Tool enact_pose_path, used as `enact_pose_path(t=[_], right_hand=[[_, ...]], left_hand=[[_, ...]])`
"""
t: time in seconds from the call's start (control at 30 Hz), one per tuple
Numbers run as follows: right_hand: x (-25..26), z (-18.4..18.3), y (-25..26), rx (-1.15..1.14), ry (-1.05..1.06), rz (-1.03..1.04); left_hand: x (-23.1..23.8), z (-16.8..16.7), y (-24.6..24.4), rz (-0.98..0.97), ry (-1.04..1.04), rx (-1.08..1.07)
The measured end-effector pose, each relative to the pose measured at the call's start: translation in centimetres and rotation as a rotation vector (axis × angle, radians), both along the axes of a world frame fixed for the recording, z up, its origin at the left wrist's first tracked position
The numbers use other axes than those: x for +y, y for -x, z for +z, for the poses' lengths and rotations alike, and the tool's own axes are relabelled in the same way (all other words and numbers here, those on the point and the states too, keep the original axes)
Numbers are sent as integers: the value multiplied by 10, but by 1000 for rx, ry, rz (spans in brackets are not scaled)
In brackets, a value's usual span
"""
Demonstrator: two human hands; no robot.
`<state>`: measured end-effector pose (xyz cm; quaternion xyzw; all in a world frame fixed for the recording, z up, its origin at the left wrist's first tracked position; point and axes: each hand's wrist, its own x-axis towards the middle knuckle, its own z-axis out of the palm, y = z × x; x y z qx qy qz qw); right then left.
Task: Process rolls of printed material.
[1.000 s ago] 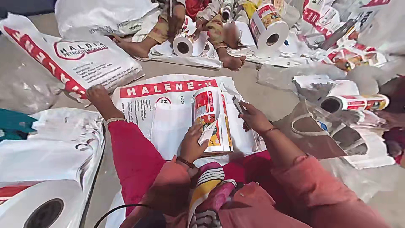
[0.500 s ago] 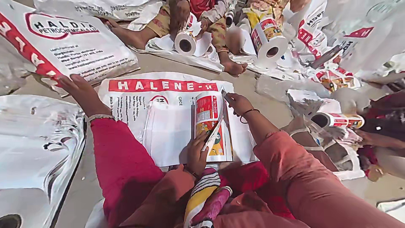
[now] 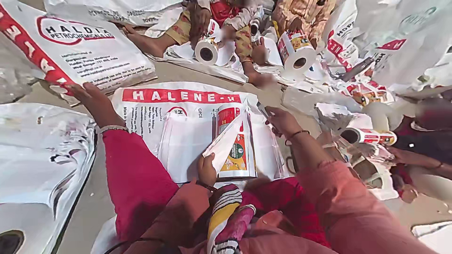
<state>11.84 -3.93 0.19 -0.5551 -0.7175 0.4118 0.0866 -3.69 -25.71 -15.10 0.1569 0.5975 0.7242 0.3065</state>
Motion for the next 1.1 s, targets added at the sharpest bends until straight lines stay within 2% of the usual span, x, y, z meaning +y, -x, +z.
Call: enact_pose_path(t=[0.1, 0.2, 0.3, 0.53, 0.67, 0.77, 0.87, 0.9, 0.97, 1.03, 1.1], right_hand=[[-16, -27, -10, 147, 80, -117], [-7, -41, -1, 79, 65, -105], [18, -41, 25, -10, 3, -47], [40, -33, 65, -237, -76, 125], [43, -31, 71, -334, -96, 215], [43, -6, 65, -408, -5, 352], [28, 18, 47, -485, 57, 480], [20, 19, 39, -452, 50, 444], [-3, 13, 18, -226, 40, 232], [-36, -2, -2, 144, 102, -21], [-75, -30, -19, 521, 241, -217]], left_hand=[[3, 6, 1, 88, -11, -151], [7, 6, 3, 198, 15, -415], [10, 3, 7, 234, -20, -540], [11, -1, 11, 287, -24, -572], [6, 42, 3, 258, 82, -566], [7, 54, 0, 293, 148, -544], [7, 49, 4, 320, 133, -552], [5, 48, 5, 287, 101, -536], [1, 42, 3, 263, 86, -477], [-2, 40, 2, 224, 80, -366], [-2, 14, 13, 173, 4, -282]])
